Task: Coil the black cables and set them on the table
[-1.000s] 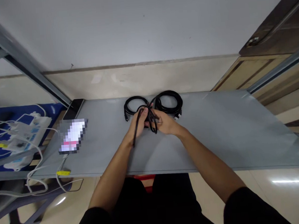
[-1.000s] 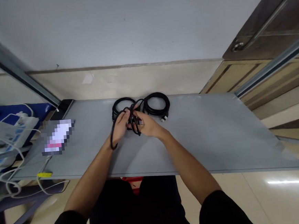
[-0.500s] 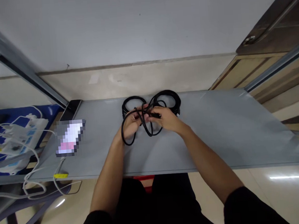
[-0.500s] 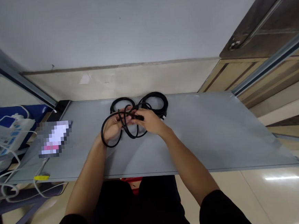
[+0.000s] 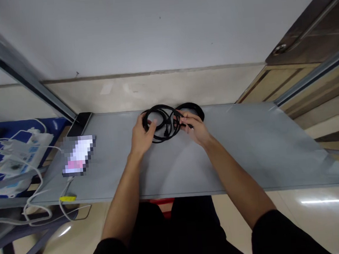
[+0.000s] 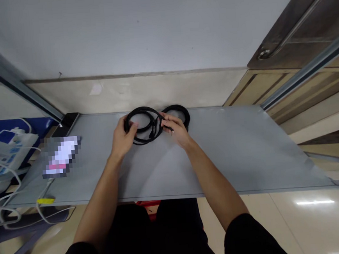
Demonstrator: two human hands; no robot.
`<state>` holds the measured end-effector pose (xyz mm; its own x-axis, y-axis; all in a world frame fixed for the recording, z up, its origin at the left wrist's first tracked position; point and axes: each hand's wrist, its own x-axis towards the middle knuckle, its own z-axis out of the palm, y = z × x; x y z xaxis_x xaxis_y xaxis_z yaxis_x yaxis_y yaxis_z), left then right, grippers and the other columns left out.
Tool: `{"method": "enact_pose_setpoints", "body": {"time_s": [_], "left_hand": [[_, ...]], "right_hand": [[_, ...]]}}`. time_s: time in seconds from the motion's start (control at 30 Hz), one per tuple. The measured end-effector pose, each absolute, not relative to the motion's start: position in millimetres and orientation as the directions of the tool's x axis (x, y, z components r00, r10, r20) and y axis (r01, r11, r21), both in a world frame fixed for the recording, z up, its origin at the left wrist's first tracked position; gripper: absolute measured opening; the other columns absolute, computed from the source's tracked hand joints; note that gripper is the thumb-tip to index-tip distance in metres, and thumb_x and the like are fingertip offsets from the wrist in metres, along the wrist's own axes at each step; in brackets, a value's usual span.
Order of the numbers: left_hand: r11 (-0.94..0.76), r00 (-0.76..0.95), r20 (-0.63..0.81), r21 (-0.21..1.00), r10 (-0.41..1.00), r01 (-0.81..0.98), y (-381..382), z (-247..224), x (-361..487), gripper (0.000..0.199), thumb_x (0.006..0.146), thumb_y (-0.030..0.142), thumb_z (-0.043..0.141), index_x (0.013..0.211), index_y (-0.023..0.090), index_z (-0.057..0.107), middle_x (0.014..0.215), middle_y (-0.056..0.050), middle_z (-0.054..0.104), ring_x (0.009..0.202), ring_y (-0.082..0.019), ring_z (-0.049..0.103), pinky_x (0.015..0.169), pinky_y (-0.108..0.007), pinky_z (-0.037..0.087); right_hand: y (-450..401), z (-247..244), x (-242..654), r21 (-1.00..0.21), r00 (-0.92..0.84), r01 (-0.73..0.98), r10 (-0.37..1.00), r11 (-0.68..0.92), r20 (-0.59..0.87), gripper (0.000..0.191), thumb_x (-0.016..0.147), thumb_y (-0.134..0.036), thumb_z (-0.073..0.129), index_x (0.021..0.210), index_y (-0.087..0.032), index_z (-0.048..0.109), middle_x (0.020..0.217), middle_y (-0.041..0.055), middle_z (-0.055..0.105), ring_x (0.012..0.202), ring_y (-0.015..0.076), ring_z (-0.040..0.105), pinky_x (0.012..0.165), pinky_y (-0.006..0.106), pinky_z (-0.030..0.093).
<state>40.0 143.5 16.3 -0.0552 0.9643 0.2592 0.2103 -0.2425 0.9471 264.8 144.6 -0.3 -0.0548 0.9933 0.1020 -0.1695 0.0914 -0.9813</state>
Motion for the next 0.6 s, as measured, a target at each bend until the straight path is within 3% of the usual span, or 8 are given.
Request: {"method": "enact_pose_setpoints", "body": {"time_s": [0.13, 0.23, 0.3, 0.37, 0.43, 0.6], "left_hand": [[-0.174, -0.004, 0.176, 0.975, 0.984, 0.14, 147, 11, 42, 0.029, 0.099, 0.038, 0.068, 0.123, 0.023, 0.063, 0.095, -0.002, 0.069, 0.057, -0.014, 0.061, 0.066, -0.03, 0.051], [-0.157, 0.062, 0.154, 0.987, 0.986, 0.038, 147, 13, 41, 0.024, 0.1, 0.036, 0.064, 0.122, 0.024, 0.063, 0.098, -0.002, 0.067, 0.056, -0.013, 0.06, 0.065, -0.031, 0.053], [-0.144, 0.126, 0.137, 0.988, 0.982, 0.048, 144, 14, 43, 0.025, 0.099, 0.036, 0.067, 0.121, 0.025, 0.065, 0.095, -0.002, 0.067, 0.057, -0.014, 0.061, 0.065, -0.032, 0.054], [-0.173, 0.191, 0.146, 0.976, 0.971, 0.132, 139, 15, 45, 0.028, 0.098, 0.039, 0.069, 0.123, 0.026, 0.068, 0.088, -0.001, 0.068, 0.061, -0.017, 0.063, 0.069, -0.032, 0.055], [-0.25, 0.23, 0.188, 0.925, 0.955, 0.284, 136, 16, 45, 0.031, 0.1, 0.042, 0.066, 0.126, 0.027, 0.07, 0.08, -0.001, 0.069, 0.067, -0.021, 0.067, 0.076, -0.035, 0.056], [-0.346, 0.244, 0.25, 0.754, 0.937, 0.559, 132, 17, 43, 0.037, 0.106, 0.044, 0.053, 0.133, 0.028, 0.073, 0.08, -0.005, 0.075, 0.08, -0.029, 0.074, 0.088, -0.04, 0.056]], "right_hand": [[140, 4, 265, -0.94, -0.107, -0.341, 0.991, 0.036, 0.077, 0.029, 0.078, -0.045, 0.075, 0.098, -0.03, 0.059, 0.129, 0.0023, 0.07, 0.114, 0.024, 0.071, 0.087, 0.04, 0.061], [138, 8, 268, -0.946, -0.171, -0.324, 0.985, -0.028, 0.03, 0.05, 0.081, -0.047, 0.076, 0.127, -0.037, 0.058, 0.122, 0.0012, 0.072, 0.097, 0.0215, 0.075, 0.077, 0.037, 0.061], [137, 9, 267, -0.962, -0.215, -0.268, 0.977, -0.06, -0.001, 0.058, 0.086, -0.053, 0.075, 0.138, -0.036, 0.057, 0.107, 0.0008, 0.071, 0.076, 0.0171, 0.069, 0.063, 0.032, 0.056], [136, 10, 266, -0.971, -0.219, -0.232, 0.976, -0.061, -0.009, 0.056, 0.09, -0.056, 0.074, 0.139, -0.032, 0.061, 0.089, -0.0022, 0.063, 0.057, 0.0112, 0.052, 0.048, 0.026, 0.043], [135, 10, 264, -0.977, -0.2, -0.209, 0.98, -0.044, -0.002, 0.052, 0.093, -0.057, 0.074, 0.136, -0.03, 0.065, 0.079, -0.0052, 0.053, 0.049, 0.0077, 0.035, 0.041, 0.023, 0.029], [134, 10, 264, -0.988, -0.214, -0.147, 0.977, -0.039, -0.006, 0.047, 0.096, -0.057, 0.072, 0.133, -0.029, 0.067, 0.076, -0.0061, 0.048, 0.048, 0.0071, 0.028, 0.037, 0.021, 0.021]]}}
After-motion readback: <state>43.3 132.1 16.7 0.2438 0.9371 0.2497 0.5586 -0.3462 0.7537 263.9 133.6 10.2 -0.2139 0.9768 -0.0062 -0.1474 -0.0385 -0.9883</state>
